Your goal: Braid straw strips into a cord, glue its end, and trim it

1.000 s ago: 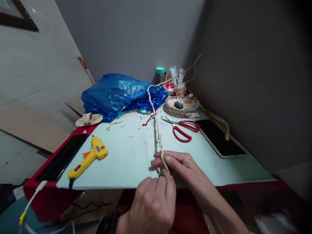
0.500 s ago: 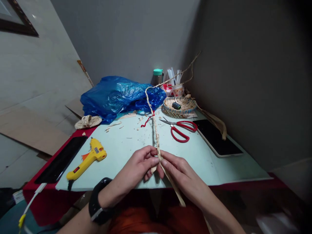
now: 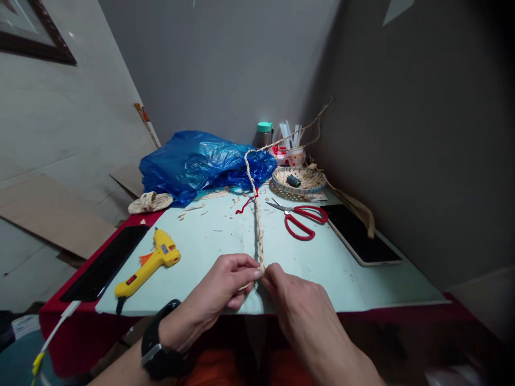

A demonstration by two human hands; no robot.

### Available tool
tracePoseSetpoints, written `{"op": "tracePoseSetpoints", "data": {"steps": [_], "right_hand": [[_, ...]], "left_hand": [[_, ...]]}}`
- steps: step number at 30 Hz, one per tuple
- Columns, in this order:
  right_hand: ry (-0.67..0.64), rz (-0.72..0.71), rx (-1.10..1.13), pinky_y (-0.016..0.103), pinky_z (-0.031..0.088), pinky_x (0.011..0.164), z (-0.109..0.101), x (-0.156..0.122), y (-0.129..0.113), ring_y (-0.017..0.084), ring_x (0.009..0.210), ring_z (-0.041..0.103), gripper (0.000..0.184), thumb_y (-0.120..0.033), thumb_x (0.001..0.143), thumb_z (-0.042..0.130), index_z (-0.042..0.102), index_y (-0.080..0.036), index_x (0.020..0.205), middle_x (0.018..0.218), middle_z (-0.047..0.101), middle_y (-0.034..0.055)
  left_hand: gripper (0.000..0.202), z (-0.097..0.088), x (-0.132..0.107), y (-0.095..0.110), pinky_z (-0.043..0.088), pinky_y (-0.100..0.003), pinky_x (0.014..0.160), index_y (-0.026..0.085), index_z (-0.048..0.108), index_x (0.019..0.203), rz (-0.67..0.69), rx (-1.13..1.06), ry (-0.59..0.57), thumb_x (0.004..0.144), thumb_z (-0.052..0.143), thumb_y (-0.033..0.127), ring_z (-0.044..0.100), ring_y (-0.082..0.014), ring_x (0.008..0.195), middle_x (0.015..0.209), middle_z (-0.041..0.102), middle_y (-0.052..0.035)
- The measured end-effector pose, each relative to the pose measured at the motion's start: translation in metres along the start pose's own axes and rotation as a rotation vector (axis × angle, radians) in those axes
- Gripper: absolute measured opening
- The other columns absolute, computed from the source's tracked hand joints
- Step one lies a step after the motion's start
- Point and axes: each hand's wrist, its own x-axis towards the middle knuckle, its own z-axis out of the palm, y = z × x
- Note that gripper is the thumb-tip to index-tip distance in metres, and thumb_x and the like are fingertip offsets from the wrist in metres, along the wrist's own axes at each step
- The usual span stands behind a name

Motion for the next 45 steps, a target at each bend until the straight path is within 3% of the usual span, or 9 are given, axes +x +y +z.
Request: {"op": "tracePoseSetpoints", "data": {"steps": [4,8,15,26,32,35,38,41,45], "right_hand": [[0.177,-0.125,-0.150,0.029,0.021,0.047,-0.007,-0.005,-0.006,0.017,0.052,0.054,0.029,0.004,0.074,0.038,0.049,-0.021,0.084,0.060,0.057,-0.0005],[0.254,-0.119,-0.108,0.029,0.022,0.050,-0.018,-0.006,-0.008,0.017,0.058,0.049,0.026,0.002,0.081,0.042,0.054,-0.020,0.077,0.062,0.055,0.0003],[0.384,-0.173,-0.040,0.032,0.024,0.055,-0.004,-0.012,-0.021,0.017,0.059,0.040,0.024,-0.002,0.086,0.047,0.058,-0.016,0.069,0.061,0.050,0.0032],[0.296,-0.314,-0.073,0.032,0.032,0.056,-0.001,-0.019,-0.016,0.019,0.064,0.043,0.025,-0.002,0.091,0.042,0.065,-0.010,0.088,0.069,0.057,0.0062],[0.237,0.006,0.457,0.032,0.043,0.078,-0.022,-0.007,-0.003,0.020,0.087,0.056,0.017,-0.025,0.094,0.054,0.060,-0.015,0.106,0.095,0.064,0.0080],[-0.092,0.155,0.749,0.028,0.044,0.072,-0.021,0.006,0.005,0.015,0.079,0.058,0.022,-0.032,0.099,0.044,0.057,-0.018,0.110,0.091,0.064,0.0038],[-0.277,0.171,0.999,0.023,0.038,0.059,-0.011,0.016,0.011,0.012,0.065,0.049,0.027,-0.034,0.100,0.038,0.057,-0.018,0.089,0.074,0.057,-0.0012],[-0.245,0.205,1.103,0.022,0.032,0.055,-0.003,0.021,0.014,0.010,0.063,0.041,0.029,-0.035,0.097,0.043,0.058,-0.017,0.081,0.071,0.050,-0.0020],[-0.153,0.258,1.011,0.023,0.030,0.055,-0.003,0.019,0.011,0.011,0.061,0.037,0.029,-0.034,0.094,0.047,0.060,-0.015,0.075,0.064,0.044,-0.0028]], "left_hand": [[0.018,0.004,-0.002,0.001,0.023,-0.021,0.044,0.016,0.057,0.073,0.171,0.272,0.158,0.079,0.062,0.033,0.031,-0.0069,0.046,0.053,0.041,0.0076],[0.020,0.013,-0.005,-0.002,0.031,-0.023,0.051,0.018,0.055,0.067,0.307,0.524,0.281,0.082,0.056,0.030,0.041,-0.0106,0.054,0.057,0.046,0.0048],[0.021,0.018,-0.010,-0.008,0.036,-0.022,0.051,0.019,0.053,0.071,0.245,0.307,0.164,0.086,0.054,0.033,0.048,-0.0111,0.052,0.058,0.049,0.0049],[0.016,0.007,-0.009,-0.011,0.034,-0.020,0.057,0.012,0.066,0.078,0.138,0.046,0.094,0.077,0.069,0.028,0.045,-0.0086,0.062,0.070,0.057,0.0001],[0.016,0.006,-0.011,-0.009,0.021,-0.018,0.044,0.013,0.069,0.084,0.199,0.041,0.066,0.081,0.067,0.029,0.031,-0.0035,0.047,0.063,0.054,0.0039],[0.021,0.007,-0.012,-0.008,0.022,-0.019,0.044,0.014,0.070,0.092,0.201,0.071,0.062,0.084,0.063,0.032,0.030,-0.0043,0.046,0.060,0.053,0.0049],[0.021,0.006,-0.014,-0.006,0.033,-0.020,0.052,0.015,0.071,0.094,0.229,0.184,0.080,0.086,0.061,0.032,0.043,-0.0076,0.055,0.066,0.059,0.0023],[0.017,0.007,-0.019,-0.005,0.041,-0.024,0.065,0.015,0.072,0.088,0.334,0.441,0.157,0.087,0.059,0.026,0.054,-0.0130,0.069,0.076,0.065,-0.0016],[0.020,0.008,-0.024,-0.010,0.041,-0.027,0.065,0.014,0.070,0.082,0.596,0.893,0.349,0.090,0.053,0.018,0.056,-0.0150,0.068,0.074,0.064,-0.0032]]}}
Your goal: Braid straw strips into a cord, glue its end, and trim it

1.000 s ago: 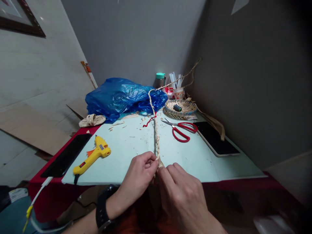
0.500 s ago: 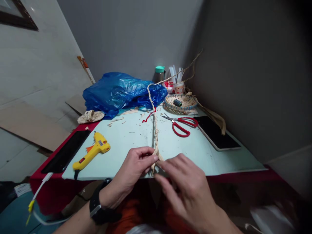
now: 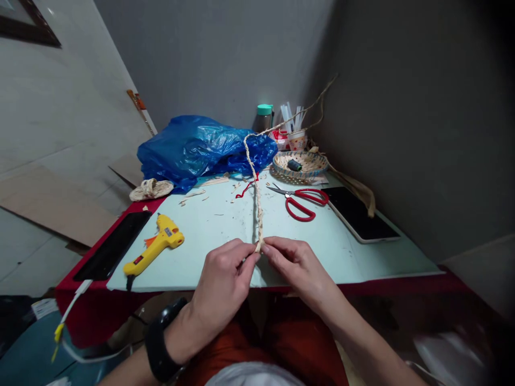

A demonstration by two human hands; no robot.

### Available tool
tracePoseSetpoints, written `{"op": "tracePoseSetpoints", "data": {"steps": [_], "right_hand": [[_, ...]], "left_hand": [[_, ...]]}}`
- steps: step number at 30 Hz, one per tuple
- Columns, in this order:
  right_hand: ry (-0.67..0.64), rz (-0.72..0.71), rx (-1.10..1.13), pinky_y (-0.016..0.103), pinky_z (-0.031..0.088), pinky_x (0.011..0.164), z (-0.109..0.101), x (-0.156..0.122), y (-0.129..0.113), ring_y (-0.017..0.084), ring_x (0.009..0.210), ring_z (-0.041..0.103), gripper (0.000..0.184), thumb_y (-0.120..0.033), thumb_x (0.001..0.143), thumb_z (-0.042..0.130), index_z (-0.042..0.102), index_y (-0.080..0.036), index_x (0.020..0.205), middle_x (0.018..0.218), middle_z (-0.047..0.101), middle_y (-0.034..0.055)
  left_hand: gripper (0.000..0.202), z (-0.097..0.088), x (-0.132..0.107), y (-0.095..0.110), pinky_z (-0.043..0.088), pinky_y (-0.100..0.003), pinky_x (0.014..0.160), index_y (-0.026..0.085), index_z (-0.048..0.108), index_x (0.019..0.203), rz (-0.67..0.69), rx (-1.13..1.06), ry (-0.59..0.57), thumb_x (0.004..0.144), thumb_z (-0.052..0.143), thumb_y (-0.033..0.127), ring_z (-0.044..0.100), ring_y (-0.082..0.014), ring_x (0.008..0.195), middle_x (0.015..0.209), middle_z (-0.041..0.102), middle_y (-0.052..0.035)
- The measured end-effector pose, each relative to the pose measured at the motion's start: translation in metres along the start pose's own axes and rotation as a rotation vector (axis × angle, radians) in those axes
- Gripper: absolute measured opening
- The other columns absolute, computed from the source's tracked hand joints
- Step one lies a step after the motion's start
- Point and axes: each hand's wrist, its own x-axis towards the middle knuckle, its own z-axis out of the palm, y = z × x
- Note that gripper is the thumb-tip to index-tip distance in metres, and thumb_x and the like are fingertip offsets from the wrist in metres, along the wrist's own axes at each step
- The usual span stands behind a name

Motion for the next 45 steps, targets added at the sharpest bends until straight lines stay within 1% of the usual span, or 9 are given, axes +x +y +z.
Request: {"op": "tracePoseSetpoints", "data": {"steps": [6,11,19,22,25,28,31,39,45], "right_hand": [[0.178,-0.044,-0.171,0.023,0.027,0.054,0.016,-0.009,0.001,0.009,0.056,0.033,0.025,-0.025,0.092,0.048,0.058,-0.016,0.071,0.059,0.044,-0.0044],[0.153,-0.044,-0.144,0.024,0.032,0.057,0.016,-0.010,0.001,0.011,0.058,0.041,0.027,-0.027,0.094,0.046,0.059,-0.016,0.073,0.064,0.054,-0.0020],[0.030,0.070,0.155,0.024,0.039,0.063,0.001,-0.007,0.001,0.014,0.070,0.050,0.027,-0.037,0.093,0.050,0.063,-0.015,0.083,0.074,0.060,0.0011],[0.037,0.038,0.132,0.024,0.038,0.063,0.002,-0.008,0.002,0.013,0.067,0.050,0.029,-0.037,0.094,0.048,0.062,-0.015,0.080,0.071,0.059,0.0005],[0.004,-0.009,0.089,0.024,0.035,0.060,0.002,-0.010,0.001,0.012,0.061,0.045,0.034,-0.037,0.097,0.043,0.058,-0.016,0.074,0.066,0.053,-0.0014],[-0.013,-0.038,0.054,0.024,0.036,0.060,0.000,-0.010,0.000,0.011,0.060,0.045,0.032,-0.035,0.099,0.040,0.055,-0.017,0.076,0.067,0.053,-0.0018],[-0.023,-0.057,-0.008,0.025,0.040,0.066,-0.002,-0.012,0.000,0.013,0.068,0.052,0.028,-0.033,0.099,0.039,0.055,-0.017,0.082,0.072,0.056,-0.0005],[-0.088,-0.044,-0.190,0.025,0.040,0.066,-0.001,-0.020,-0.005,0.013,0.067,0.054,0.015,-0.026,0.100,0.036,0.050,-0.019,0.101,0.074,0.057,-0.0014],[-0.071,0.040,-0.652,0.029,0.028,0.052,0.011,-0.024,-0.011,0.017,0.053,0.050,0.011,-0.016,0.097,0.035,0.044,-0.017,0.102,0.070,0.059,0.0012]], "left_hand": [[0.022,0.002,-0.008,-0.001,0.041,-0.030,0.056,0.015,0.068,0.078,0.254,0.406,0.141,0.091,0.050,0.012,0.056,-0.0170,0.058,0.067,0.059,-0.0028],[0.017,0.016,-0.018,0.005,0.045,-0.033,0.052,0.009,0.068,0.090,0.435,0.592,0.261,0.086,0.052,0.005,0.058,-0.0203,0.057,0.067,0.061,-0.0055],[0.031,0.033,-0.029,0.007,0.055,-0.035,0.066,-0.005,0.060,0.114,0.542,0.492,0.271,0.084,0.059,0.005,0.065,-0.0253,0.078,0.087,0.069,-0.0191],[0.019,0.015,-0.024,0.011,0.050,-0.027,0.062,0.009,0.066,0.103,0.403,0.157,0.236,0.088,0.055,0.007,0.061,-0.0164,0.070,0.078,0.065,-0.0080],[0.011,0.001,-0.006,0.009,0.048,-0.025,0.064,0.015,0.063,0.096,0.003,-0.054,0.214,0.089,0.055,0.017,0.059,-0.0136,0.072,0.088,0.065,-0.0067],[0.021,-0.002,0.015,0.001,0.039,-0.021,0.047,0.016,0.057,0.103,-0.275,-0.567,-0.265,0.088,0.058,0.030,0.047,-0.0078,0.051,0.079,0.066,-0.0022],[0.020,0.003,0.027,-0.006,0.025,-0.017,0.038,0.014,0.055,0.090,-0.339,-0.827,-0.464,0.087,0.060,0.033,0.034,-0.0032,0.042,0.068,0.064,-0.0006],[0.027,0.003,0.020,-0.009,0.025,-0.014,0.038,0.018,0.051,0.098,-0.485,-0.911,-0.359,0.080,0.067,0.030,0.035,-0.0035,0.042,0.057,0.049,0.0091],[0.016,0.001,0.019,-0.005,0.018,-0.014,0.038,0.017,0.053,0.086,-0.559,-0.887,-0.355,0.081,0.064,0.028,0.026,-0.0037,0.044,0.053,0.037,0.0111]]}}
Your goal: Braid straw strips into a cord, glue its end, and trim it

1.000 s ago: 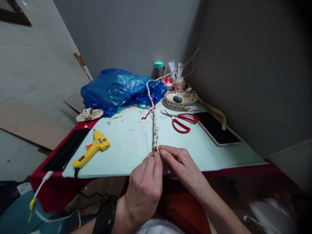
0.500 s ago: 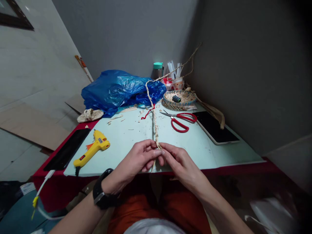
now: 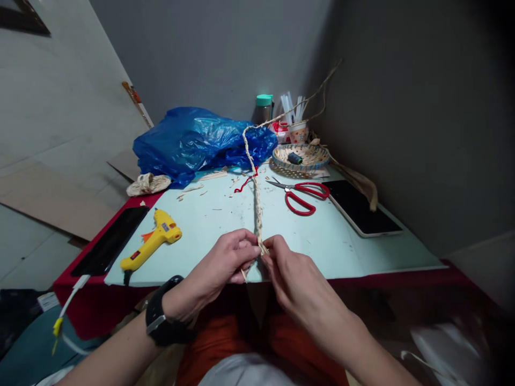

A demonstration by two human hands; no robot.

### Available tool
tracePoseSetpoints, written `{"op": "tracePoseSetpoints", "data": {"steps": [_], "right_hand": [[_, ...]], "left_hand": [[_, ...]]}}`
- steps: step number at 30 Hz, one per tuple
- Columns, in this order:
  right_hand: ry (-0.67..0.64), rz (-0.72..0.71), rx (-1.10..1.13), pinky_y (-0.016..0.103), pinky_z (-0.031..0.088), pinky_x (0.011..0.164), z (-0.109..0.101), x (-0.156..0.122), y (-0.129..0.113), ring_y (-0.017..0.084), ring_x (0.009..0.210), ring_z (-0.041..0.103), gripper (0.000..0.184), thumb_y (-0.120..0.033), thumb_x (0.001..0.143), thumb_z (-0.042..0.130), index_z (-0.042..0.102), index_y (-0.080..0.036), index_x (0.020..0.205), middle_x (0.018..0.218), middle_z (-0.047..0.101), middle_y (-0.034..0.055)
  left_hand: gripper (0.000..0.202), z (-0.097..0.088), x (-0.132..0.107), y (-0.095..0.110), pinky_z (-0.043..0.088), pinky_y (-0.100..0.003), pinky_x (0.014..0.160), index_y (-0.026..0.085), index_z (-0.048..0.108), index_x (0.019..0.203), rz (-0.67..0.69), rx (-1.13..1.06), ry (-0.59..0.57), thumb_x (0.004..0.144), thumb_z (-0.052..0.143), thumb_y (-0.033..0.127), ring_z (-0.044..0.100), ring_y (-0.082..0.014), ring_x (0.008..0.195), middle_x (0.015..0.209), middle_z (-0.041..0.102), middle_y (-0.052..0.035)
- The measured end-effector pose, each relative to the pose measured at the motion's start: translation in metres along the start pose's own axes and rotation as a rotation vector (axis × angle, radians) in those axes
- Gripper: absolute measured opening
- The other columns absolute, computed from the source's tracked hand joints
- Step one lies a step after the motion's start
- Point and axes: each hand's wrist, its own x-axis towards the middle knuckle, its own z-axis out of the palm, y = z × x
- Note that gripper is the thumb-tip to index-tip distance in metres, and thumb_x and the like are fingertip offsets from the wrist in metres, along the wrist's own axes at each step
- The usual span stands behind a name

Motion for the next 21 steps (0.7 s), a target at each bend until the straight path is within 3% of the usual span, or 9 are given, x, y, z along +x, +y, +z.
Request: {"op": "tracePoseSetpoints", "data": {"steps": [5,8,11,15,21], "right_hand": [[0.133,-0.130,-0.364,0.031,0.023,0.051,-0.002,-0.009,-0.001,0.019,0.054,0.054,0.030,0.005,0.079,0.041,0.050,-0.019,0.096,0.071,0.059,0.0018],[0.282,-0.194,-0.464,0.030,0.025,0.050,-0.008,-0.014,-0.002,0.017,0.053,0.052,0.026,0.003,0.078,0.046,0.054,-0.020,0.084,0.072,0.057,0.0021],[0.449,-0.237,-0.543,0.030,0.024,0.048,-0.005,-0.018,-0.009,0.017,0.051,0.048,0.019,-0.005,0.086,0.047,0.056,-0.020,0.078,0.066,0.054,0.0018],[0.602,-0.307,-0.563,0.030,0.024,0.047,0.010,-0.021,-0.021,0.016,0.049,0.044,0.025,-0.007,0.091,0.043,0.057,-0.019,0.073,0.060,0.052,0.0024],[0.684,-0.384,-0.557,0.028,0.033,0.052,0.027,-0.024,-0.021,0.016,0.056,0.052,0.024,-0.001,0.091,0.043,0.066,-0.008,0.096,0.064,0.059,0.0044]], "left_hand": [[0.020,0.001,0.001,0.000,0.016,-0.018,0.036,0.017,0.052,0.071,0.032,0.170,0.006,0.083,0.059,0.031,0.026,-0.0030,0.037,0.049,0.036,0.0104],[0.022,0.001,0.001,-0.001,0.019,-0.019,0.038,0.017,0.051,0.067,0.074,0.269,0.024,0.083,0.057,0.032,0.029,-0.0045,0.038,0.048,0.036,0.0097],[0.022,0.003,0.000,-0.003,0.021,-0.020,0.040,0.018,0.050,0.064,0.113,0.315,0.047,0.082,0.057,0.029,0.031,-0.0055,0.040,0.046,0.037,0.0093],[0.025,0.005,-0.001,-0.006,0.021,-0.020,0.040,0.018,0.046,0.061,0.101,0.270,0.068,0.081,0.055,0.028,0.029,-0.0058,0.042,0.049,0.035,0.0086],[0.021,0.002,-0.009,-0.008,0.012,-0.018,0.038,0.017,0.054,0.074,0.033,-0.029,-0.019,0.085,0.059,0.034,0.010,-0.0056,0.044,0.049,0.021,0.0125]]}}
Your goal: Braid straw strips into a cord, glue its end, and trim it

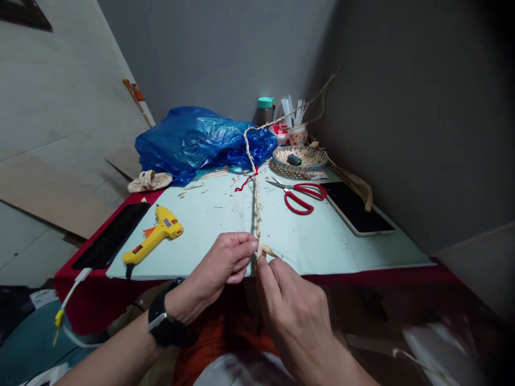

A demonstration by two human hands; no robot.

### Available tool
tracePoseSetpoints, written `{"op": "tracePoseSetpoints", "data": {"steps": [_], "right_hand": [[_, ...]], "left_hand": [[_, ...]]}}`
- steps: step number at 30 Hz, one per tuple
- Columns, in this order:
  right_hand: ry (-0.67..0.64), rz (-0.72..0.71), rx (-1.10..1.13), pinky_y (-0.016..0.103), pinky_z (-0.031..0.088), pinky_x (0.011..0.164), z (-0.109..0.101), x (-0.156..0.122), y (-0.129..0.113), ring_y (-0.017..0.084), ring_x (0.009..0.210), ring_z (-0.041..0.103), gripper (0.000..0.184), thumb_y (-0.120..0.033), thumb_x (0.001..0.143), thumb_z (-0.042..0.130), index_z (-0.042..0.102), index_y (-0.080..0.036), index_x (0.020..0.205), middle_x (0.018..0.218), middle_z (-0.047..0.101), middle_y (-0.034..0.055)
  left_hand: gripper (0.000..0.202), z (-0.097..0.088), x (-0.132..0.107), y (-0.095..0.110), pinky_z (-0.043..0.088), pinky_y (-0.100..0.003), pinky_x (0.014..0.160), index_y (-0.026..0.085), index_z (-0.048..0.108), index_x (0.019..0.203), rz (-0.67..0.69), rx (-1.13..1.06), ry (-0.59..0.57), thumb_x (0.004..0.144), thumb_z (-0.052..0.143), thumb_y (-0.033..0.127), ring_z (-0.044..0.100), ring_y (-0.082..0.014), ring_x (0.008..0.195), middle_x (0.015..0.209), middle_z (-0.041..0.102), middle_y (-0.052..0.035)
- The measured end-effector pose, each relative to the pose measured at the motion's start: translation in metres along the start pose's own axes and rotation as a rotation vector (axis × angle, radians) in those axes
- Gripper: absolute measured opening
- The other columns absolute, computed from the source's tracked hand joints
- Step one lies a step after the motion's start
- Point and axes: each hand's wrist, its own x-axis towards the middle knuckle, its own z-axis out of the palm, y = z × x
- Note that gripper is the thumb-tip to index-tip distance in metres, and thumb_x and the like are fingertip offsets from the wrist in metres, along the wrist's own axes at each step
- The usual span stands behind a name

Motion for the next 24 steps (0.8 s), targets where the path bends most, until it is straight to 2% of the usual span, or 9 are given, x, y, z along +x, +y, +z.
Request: {"op": "tracePoseSetpoints", "data": {"steps": [5,9,12,14,15,18,20,22,24], "right_hand": [[-0.066,0.011,0.204,0.029,0.038,0.057,-0.008,-0.003,0.011,0.017,0.063,0.055,0.021,-0.008,0.093,0.048,0.066,-0.010,0.102,0.071,0.063,0.0058],[-0.064,0.274,0.456,0.032,0.045,0.074,-0.012,0.011,0.031,0.021,0.083,0.060,0.022,-0.026,0.094,0.053,0.063,-0.014,0.110,0.091,0.068,0.0098],[-0.353,0.428,0.738,0.028,0.045,0.072,-0.004,0.023,0.043,0.018,0.079,0.061,0.027,-0.033,0.098,0.045,0.061,-0.018,0.114,0.090,0.068,0.0057],[-0.500,0.461,0.902,0.025,0.041,0.065,0.003,0.027,0.047,0.014,0.069,0.057,0.028,-0.035,0.099,0.042,0.064,-0.019,0.101,0.076,0.064,0.0007],[-0.518,0.471,0.959,0.024,0.039,0.062,0.007,0.027,0.048,0.013,0.065,0.053,0.029,-0.035,0.099,0.041,0.064,-0.018,0.093,0.070,0.060,-0.0012],[-0.461,0.515,1.031,0.023,0.036,0.058,0.013,0.025,0.046,0.012,0.060,0.046,0.029,-0.034,0.097,0.044,0.060,-0.017,0.080,0.065,0.053,-0.0028],[-0.410,0.554,1.004,0.023,0.036,0.059,0.014,0.021,0.043,0.012,0.062,0.047,0.026,-0.032,0.096,0.046,0.061,-0.017,0.080,0.067,0.056,-0.0019],[-0.363,0.589,0.948,0.023,0.037,0.059,0.016,0.017,0.038,0.012,0.061,0.048,0.025,-0.031,0.095,0.048,0.062,-0.017,0.080,0.068,0.058,-0.0013],[-0.332,0.613,0.916,0.023,0.038,0.059,0.017,0.015,0.034,0.012,0.060,0.049,0.025,-0.031,0.095,0.048,0.064,-0.017,0.081,0.067,0.060,-0.0010]], "left_hand": [[0.020,-0.003,-0.004,0.001,0.013,-0.019,0.039,0.015,0.057,0.077,0.036,0.017,-0.022,0.086,0.062,0.032,0.016,-0.0050,0.045,0.053,0.032,0.0096],[0.019,0.000,-0.005,0.000,0.014,-0.019,0.041,0.015,0.058,0.079,0.074,0.045,0.002,0.087,0.060,0.033,0.019,-0.0056,0.047,0.057,0.034,0.0086],[0.021,0.002,-0.007,-0.002,0.016,-0.020,0.042,0.016,0.058,0.081,0.098,0.087,0.037,0.088,0.058,0.036,0.021,-0.0063,0.048,0.057,0.033,0.0089],[0.021,0.003,-0.008,-0.004,0.020,-0.020,0.043,0.017,0.058,0.082,0.118,0.160,0.065,0.089,0.055,0.037,0.024,-0.0070,0.048,0.057,0.035,0.0086],[0.021,0.003,-0.009,-0.003,0.024,-0.020,0.045,0.017,0.058,0.082,0.142,0.220,0.080,0.090,0.053,0.036,0.028,-0.0075,0.050,0.058,0.038,0.0077],[0.021,0.005,-0.014,-0.002,0.038,-0.023,0.061,0.017,0.061,0.082,0.275,0.476,0.130,0.093,0.049,0.031,0.047,-0.0112,0.064,0.070,0.056,0.0024],[0.022,0.007,-0.019,-0.001,0.040,-0.026,0.068,0.017,0.064,0.083,0.354,0.680,0.198,0.094,0.046,0.026,0.053,-0.0135,0.070,0.076,0.063,0.0000],[0.024,0.010,-0.024,-0.005,0.040,-0.027,0.063,0.016,0.065,0.082,0.443,0.894,0.297,0.095,0.045,0.022,0.054,-0.0135,0.063,0.070,0.063,-0.0005],[0.026,0.014,-0.028,-0.012,0.038,-0.028,0.058,0.015,0.063,0.077,0.601,1.101,0.378,0.094,0.044,0.016,0.053,-0.0135,0.055,0.063,0.061,-0.0008]]}}
